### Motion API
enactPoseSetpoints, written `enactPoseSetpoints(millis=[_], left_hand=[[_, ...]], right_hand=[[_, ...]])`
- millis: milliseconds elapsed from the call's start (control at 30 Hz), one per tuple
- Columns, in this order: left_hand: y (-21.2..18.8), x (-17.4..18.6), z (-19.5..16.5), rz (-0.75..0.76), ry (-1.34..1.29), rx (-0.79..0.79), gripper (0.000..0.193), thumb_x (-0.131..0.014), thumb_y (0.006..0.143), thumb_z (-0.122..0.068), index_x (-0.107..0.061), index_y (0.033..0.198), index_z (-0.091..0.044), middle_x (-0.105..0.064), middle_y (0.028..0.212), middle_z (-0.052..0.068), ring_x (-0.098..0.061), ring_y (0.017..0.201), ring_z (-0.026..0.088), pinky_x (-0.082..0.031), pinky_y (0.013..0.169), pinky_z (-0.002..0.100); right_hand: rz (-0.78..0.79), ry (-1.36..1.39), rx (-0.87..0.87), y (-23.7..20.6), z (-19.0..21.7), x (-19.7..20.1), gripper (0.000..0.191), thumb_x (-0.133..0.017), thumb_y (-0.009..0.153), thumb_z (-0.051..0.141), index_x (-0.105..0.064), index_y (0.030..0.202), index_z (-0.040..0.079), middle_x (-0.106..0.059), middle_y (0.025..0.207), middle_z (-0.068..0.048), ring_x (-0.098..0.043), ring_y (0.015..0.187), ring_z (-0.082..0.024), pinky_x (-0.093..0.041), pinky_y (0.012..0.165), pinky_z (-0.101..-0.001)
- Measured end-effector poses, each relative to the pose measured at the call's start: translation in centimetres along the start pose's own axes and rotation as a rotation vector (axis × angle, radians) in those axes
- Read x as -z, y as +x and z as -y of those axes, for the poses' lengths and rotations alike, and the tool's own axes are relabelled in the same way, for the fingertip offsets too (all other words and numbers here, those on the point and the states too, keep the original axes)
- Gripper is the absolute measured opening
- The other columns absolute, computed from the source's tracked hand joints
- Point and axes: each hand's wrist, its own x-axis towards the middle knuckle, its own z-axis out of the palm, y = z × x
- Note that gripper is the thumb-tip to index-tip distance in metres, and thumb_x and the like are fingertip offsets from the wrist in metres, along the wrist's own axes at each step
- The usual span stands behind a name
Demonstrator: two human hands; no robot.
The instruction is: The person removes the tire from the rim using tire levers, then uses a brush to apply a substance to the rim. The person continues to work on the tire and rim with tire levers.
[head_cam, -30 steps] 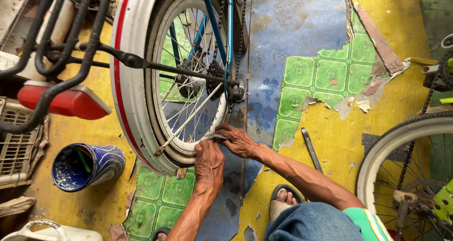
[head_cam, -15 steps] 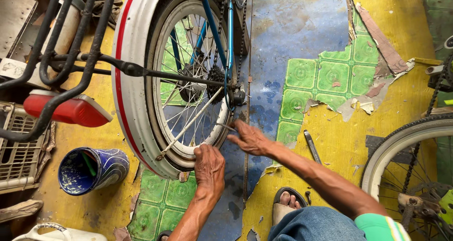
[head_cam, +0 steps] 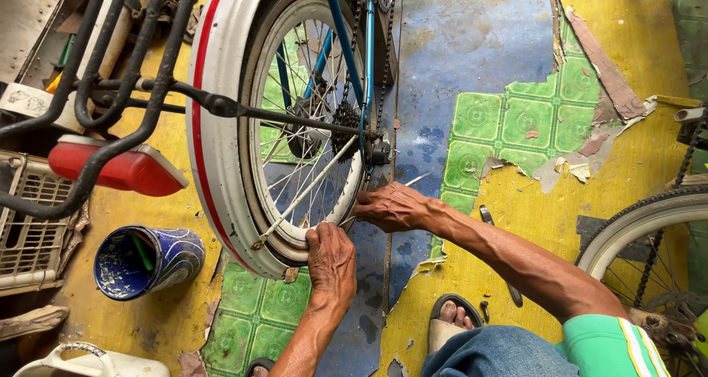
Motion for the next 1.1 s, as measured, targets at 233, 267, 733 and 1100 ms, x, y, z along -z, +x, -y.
enactPoseSetpoints(millis=[233, 267, 733, 1100], left_hand=[[-1.6, -0.3, -0.4, -0.155, -0.047, -0.014, 0.038, -0.067, 0.075, -0.020, -0.069, 0.109, -0.001, -0.060, 0.098, 0.010, -0.052, 0.102, 0.025, -0.032, 0.097, 0.045], [-3.0, -0.2, -0.5, -0.318, -0.121, -0.021, 0.049, -0.065, 0.066, -0.018, -0.069, 0.112, 0.000, -0.062, 0.104, 0.012, -0.053, 0.104, 0.024, -0.035, 0.098, 0.044], [-5.2, -7.3, 2.5, -0.518, -0.972, 0.295, 0.028, -0.071, 0.093, -0.018, -0.071, 0.114, -0.001, -0.075, 0.109, 0.019, -0.073, 0.101, 0.034, -0.053, 0.093, 0.047], [-5.3, -8.7, 3.3, -0.538, -0.410, 0.165, 0.037, -0.073, 0.082, -0.014, -0.072, 0.119, -0.015, -0.073, 0.108, 0.015, -0.071, 0.103, 0.038, -0.053, 0.092, 0.054]], right_hand=[[-0.019, -0.026, 0.013, 0.7, 0.5, -0.6, 0.010, -0.061, 0.097, 0.018, -0.061, 0.101, 0.009, -0.060, 0.085, -0.008, -0.062, 0.066, -0.025, -0.051, 0.054, -0.0384], [0.019, -0.028, -0.035, 0.7, 0.8, -0.6, 0.012, -0.061, 0.098, 0.018, -0.063, 0.106, 0.009, -0.061, 0.086, -0.010, -0.063, 0.065, -0.026, -0.052, 0.052, -0.0383], [0.185, 0.407, -0.612, -0.3, 5.2, -5.0, 0.042, -0.044, 0.109, 0.047, -0.063, 0.095, 0.013, -0.053, 0.068, -0.005, -0.045, 0.054, -0.018, -0.042, 0.048, -0.0354], [-0.478, 1.541, -0.719, 1.0, 13.8, -15.7, 0.027, -0.055, 0.105, 0.038, -0.052, 0.106, 0.011, -0.045, 0.067, 0.004, -0.043, 0.055, -0.008, -0.037, 0.046, -0.0276]])
